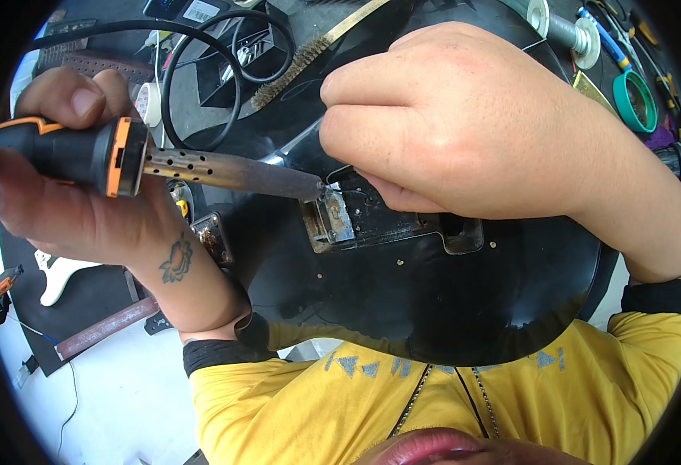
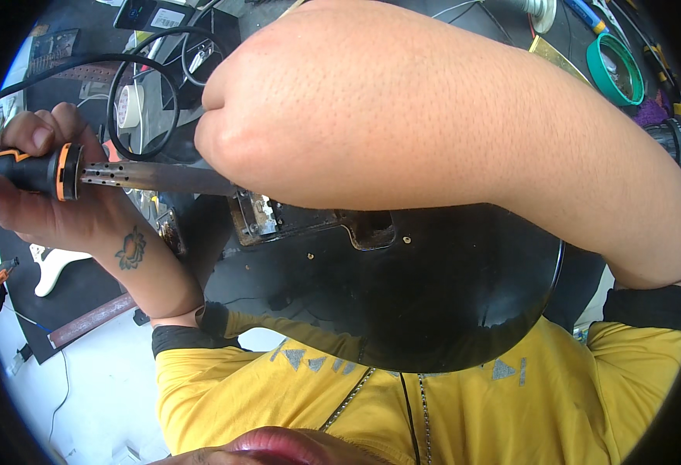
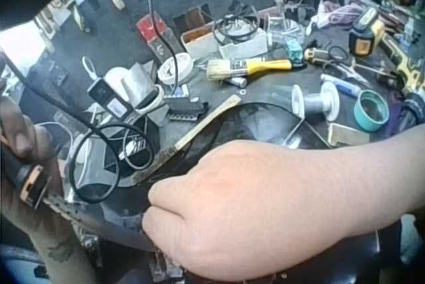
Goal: The person uses a soldering iron and a screwdriver to repair the internal electronics of an electric guitar. They apply heat to solder joints inside the guitar body cavity and use a small screwdriver to position components and wires.
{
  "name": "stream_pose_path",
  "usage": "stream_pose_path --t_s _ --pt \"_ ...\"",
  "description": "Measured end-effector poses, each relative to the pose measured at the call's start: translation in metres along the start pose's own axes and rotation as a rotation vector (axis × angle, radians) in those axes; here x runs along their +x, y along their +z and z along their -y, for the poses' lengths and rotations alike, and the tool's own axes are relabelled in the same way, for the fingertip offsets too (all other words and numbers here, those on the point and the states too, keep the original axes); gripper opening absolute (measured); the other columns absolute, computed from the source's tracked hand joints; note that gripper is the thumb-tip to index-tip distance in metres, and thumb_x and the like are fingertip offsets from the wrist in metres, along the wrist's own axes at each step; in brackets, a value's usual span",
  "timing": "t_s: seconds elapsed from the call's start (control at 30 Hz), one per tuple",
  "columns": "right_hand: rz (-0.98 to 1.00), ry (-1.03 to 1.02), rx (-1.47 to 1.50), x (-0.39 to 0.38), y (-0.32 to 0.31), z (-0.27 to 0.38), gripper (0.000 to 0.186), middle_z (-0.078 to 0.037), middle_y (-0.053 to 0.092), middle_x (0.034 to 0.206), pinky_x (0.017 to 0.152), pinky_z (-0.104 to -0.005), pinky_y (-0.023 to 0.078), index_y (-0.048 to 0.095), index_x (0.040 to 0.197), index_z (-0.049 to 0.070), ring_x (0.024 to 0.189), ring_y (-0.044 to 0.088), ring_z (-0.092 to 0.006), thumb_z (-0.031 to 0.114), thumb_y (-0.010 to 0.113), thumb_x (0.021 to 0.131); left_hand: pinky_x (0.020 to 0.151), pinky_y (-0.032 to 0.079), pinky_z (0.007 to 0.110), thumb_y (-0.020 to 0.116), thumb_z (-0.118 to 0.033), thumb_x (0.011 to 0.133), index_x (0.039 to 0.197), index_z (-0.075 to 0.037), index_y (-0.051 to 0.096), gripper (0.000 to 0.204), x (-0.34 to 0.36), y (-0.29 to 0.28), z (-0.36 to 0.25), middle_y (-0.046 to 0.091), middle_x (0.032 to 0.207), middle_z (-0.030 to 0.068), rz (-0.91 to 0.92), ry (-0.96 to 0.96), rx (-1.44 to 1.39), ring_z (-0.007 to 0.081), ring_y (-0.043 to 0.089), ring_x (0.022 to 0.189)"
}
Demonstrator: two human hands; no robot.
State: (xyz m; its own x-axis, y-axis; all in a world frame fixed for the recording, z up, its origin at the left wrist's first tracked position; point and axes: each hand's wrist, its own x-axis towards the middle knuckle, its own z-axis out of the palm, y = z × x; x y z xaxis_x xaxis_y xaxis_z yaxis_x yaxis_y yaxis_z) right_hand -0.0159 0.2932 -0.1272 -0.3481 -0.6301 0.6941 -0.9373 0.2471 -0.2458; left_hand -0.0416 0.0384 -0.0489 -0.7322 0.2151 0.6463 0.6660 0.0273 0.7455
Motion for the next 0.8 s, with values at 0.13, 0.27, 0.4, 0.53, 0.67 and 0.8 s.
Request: stream_pose_path --t_s 0.13,0.27,0.4,0.53,0.67,0.8 --pt "0.017 0.040 0.042 0.001 -0.002 0.001 0.025 -0.006 0.060 0.088 0.062 -0.0360 0.050 0.062 0.089 0.006 0.068 0.061 -0.0249 0.012 0.078 0.070 0.060 0.029 0.029 0.067 -0.047 0.097 0.110 -0.006 0.060 0.044 -0.001 0.002 0.000 0.060 0.081 0.0100 -0.012 0.027 0.023 0.0125 0.041 0.063" --pt "0.033 0.080 0.084 0.002 -0.006 0.003 0.025 -0.006 0.060 0.088 0.062 -0.0360 0.050 0.062 0.089 0.006 0.068 0.061 -0.0250 0.012 0.078 0.070 0.060 0.029 0.029 0.066 -0.047 0.098 0.109 -0.006 0.060 0.043 -0.001 0.004 -0.001 0.059 0.081 0.0097 -0.019 0.027 0.024 0.0125 0.041 0.063" --pt "0.054 0.123 0.127 0.005 -0.007 0.003 0.025 -0.006 0.060 0.088 0.062 -0.0361 0.050 0.062 0.089 0.006 0.069 0.062 -0.0252 0.011 0.078 0.070 0.060 0.029 0.029 0.065 -0.047 0.098 0.110 -0.006 0.060 0.043 -0.002 0.006 -0.001 0.059 0.080 0.0096 -0.013 0.021 0.029 0.0124 0.041 0.063" --pt "0.073 0.164 0.170 0.007 -0.010 0.004 0.025 -0.006 0.060 0.087 0.062 -0.0361 0.050 0.062 0.089 0.006 0.069 0.062 -0.0253 0.011 0.078 0.070 0.060 0.030 0.029 0.065 -0.047 0.098 0.110 -0.006 0.060 0.044 -0.002 0.008 0.000 0.058 0.080 0.0095 -0.051 0.052 0.059 0.0124 0.041 0.064" --pt "0.090 0.204 0.211 0.007 -0.012 0.005 0.025 -0.006 0.060 0.087 0.062 -0.0361 0.050 0.062 0.088 0.006 0.069 0.062 -0.0254 0.011 0.078 0.070 0.061 0.029 0.029 0.065 -0.048 0.097 0.110 -0.006 0.060 0.044 -0.002 0.008 0.000 0.058 0.080 0.0092 -0.057 0.046 0.066 0.0127 0.041 0.064" --pt "0.107 0.247 0.251 0.009 -0.015 0.006 0.025 -0.006 0.060 0.087 0.062 -0.0361 0.051 0.062 0.088 0.006 0.069 0.062 -0.0255 0.011 0.078 0.070 0.061 0.029 0.030 0.065 -0.048 0.097 0.110 -0.006 0.060 0.044 -0.003 0.008 -0.001 0.057 0.080 0.0087 -0.061 0.025 0.050 0.0129 0.041 0.065"
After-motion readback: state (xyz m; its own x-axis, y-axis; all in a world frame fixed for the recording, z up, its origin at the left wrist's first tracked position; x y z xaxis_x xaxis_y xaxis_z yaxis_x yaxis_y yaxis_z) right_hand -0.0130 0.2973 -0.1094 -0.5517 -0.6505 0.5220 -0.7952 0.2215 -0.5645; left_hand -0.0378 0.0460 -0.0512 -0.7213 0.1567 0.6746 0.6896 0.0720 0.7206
